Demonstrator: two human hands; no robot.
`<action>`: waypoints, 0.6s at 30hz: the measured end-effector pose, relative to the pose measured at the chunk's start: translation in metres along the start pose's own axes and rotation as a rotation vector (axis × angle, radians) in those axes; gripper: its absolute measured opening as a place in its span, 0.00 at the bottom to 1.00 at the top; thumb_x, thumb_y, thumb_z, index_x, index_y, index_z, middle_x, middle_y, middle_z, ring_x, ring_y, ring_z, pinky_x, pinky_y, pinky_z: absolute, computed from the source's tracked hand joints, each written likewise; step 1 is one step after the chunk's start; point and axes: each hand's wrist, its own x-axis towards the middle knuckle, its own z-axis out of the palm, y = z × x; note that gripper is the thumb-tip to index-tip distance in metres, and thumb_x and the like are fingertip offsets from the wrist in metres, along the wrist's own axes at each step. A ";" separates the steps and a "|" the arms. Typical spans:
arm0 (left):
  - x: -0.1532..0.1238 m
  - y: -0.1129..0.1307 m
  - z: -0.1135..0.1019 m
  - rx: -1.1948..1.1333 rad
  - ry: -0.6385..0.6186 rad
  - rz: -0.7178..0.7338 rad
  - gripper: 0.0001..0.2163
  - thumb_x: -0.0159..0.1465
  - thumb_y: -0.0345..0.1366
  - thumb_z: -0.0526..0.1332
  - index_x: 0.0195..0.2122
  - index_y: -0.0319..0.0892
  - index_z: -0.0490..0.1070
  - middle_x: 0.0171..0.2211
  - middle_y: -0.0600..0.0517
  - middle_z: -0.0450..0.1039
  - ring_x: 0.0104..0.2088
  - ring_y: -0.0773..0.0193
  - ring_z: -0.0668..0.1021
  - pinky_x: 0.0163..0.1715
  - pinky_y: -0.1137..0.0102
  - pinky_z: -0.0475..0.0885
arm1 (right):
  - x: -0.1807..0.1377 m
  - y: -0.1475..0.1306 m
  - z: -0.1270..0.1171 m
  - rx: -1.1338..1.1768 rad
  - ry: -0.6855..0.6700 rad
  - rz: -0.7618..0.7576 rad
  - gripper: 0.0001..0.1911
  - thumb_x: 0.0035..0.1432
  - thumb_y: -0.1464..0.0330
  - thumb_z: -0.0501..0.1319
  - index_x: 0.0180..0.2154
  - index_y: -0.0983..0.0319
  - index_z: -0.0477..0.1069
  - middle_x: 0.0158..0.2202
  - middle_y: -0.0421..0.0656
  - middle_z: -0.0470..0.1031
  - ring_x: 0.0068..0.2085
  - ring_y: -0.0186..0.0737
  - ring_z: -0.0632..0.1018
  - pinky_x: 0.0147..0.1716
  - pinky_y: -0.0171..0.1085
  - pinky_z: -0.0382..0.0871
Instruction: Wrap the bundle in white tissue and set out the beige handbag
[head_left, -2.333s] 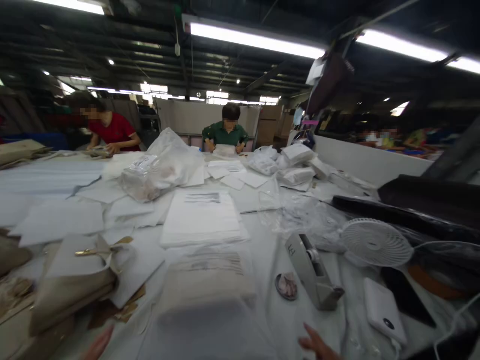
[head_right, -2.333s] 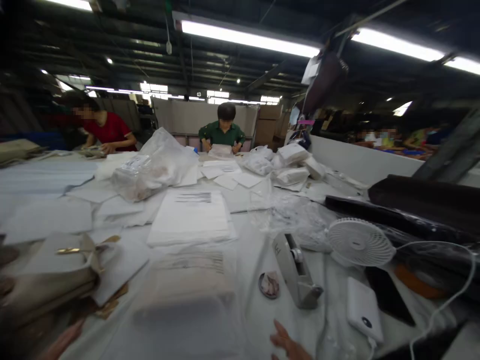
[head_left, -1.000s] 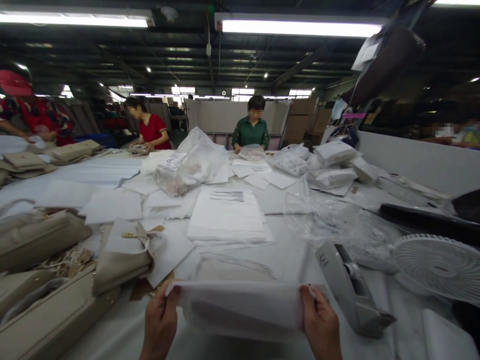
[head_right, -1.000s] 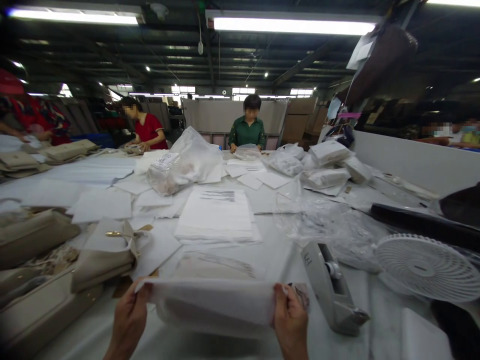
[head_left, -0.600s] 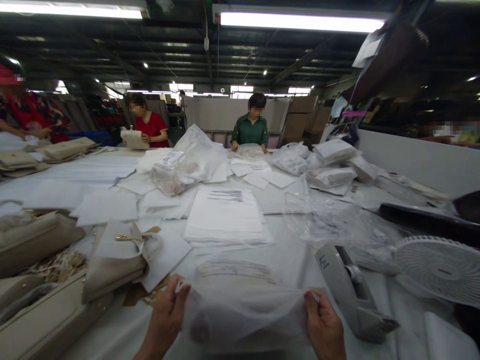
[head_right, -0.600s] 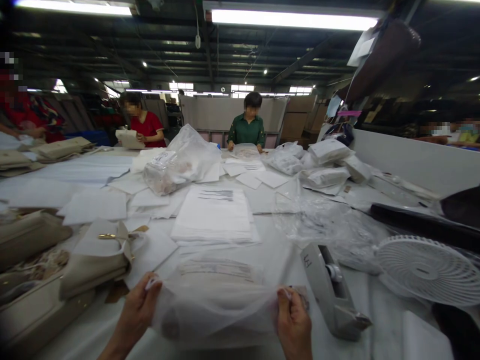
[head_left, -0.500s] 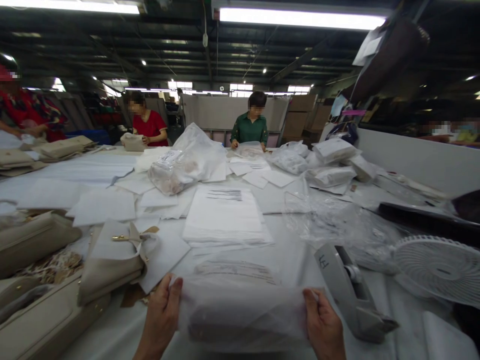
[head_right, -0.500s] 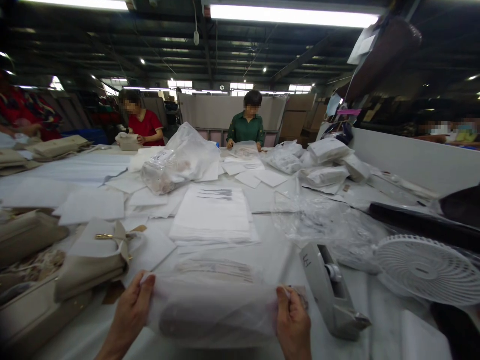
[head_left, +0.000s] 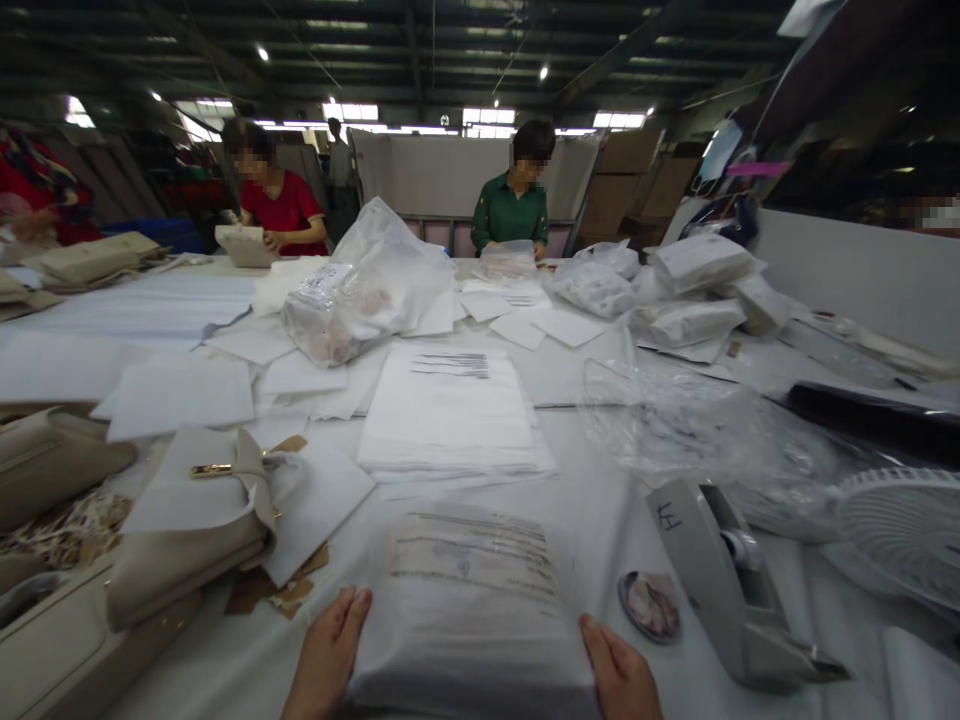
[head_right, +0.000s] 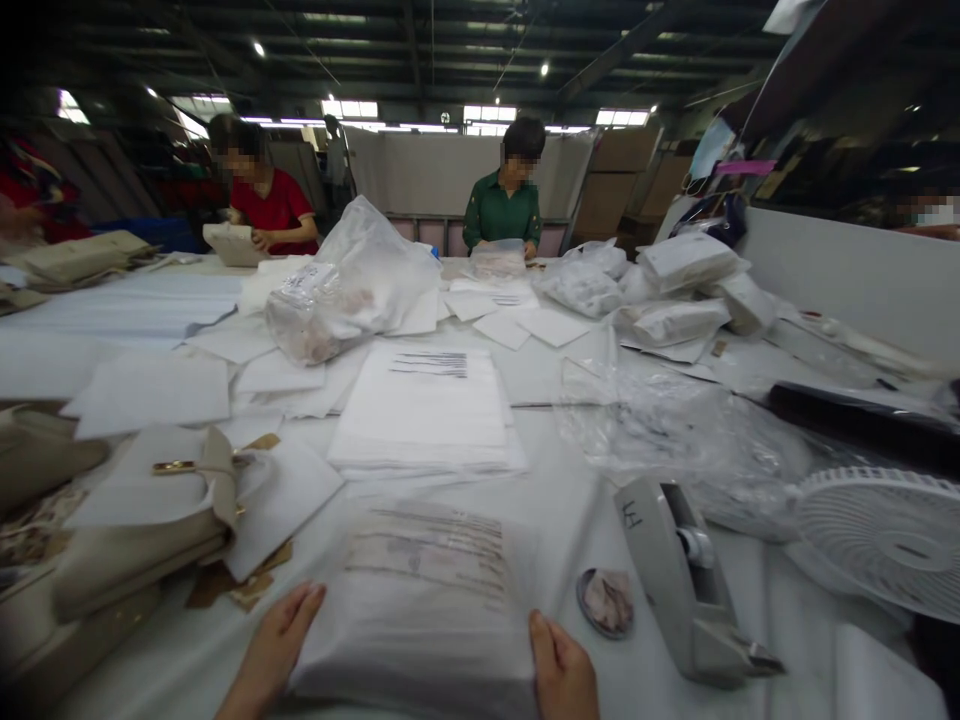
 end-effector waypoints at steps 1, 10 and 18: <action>0.002 -0.004 0.004 -0.002 -0.025 -0.014 0.23 0.56 0.59 0.58 0.31 0.42 0.74 0.36 0.45 0.80 0.49 0.45 0.76 0.51 0.57 0.71 | 0.001 0.000 0.002 0.002 -0.003 0.005 0.30 0.47 0.41 0.54 0.22 0.61 0.70 0.24 0.43 0.74 0.34 0.51 0.76 0.36 0.40 0.70; -0.006 -0.020 0.005 -0.119 -0.276 -0.056 0.31 0.51 0.71 0.51 0.24 0.44 0.68 0.25 0.52 0.71 0.33 0.56 0.75 0.40 0.64 0.73 | 0.006 -0.004 -0.004 -0.070 0.113 -0.005 0.26 0.44 0.47 0.55 0.36 0.60 0.70 0.13 0.35 0.65 0.21 0.43 0.71 0.25 0.38 0.65; -0.016 -0.027 -0.001 -0.175 -0.300 -0.080 0.29 0.52 0.70 0.52 0.23 0.44 0.60 0.23 0.58 0.57 0.29 0.63 0.65 0.32 0.70 0.64 | 0.001 0.008 -0.037 -0.270 0.253 -0.130 0.28 0.55 0.48 0.47 0.42 0.61 0.72 0.22 0.43 0.78 0.24 0.49 0.80 0.25 0.42 0.72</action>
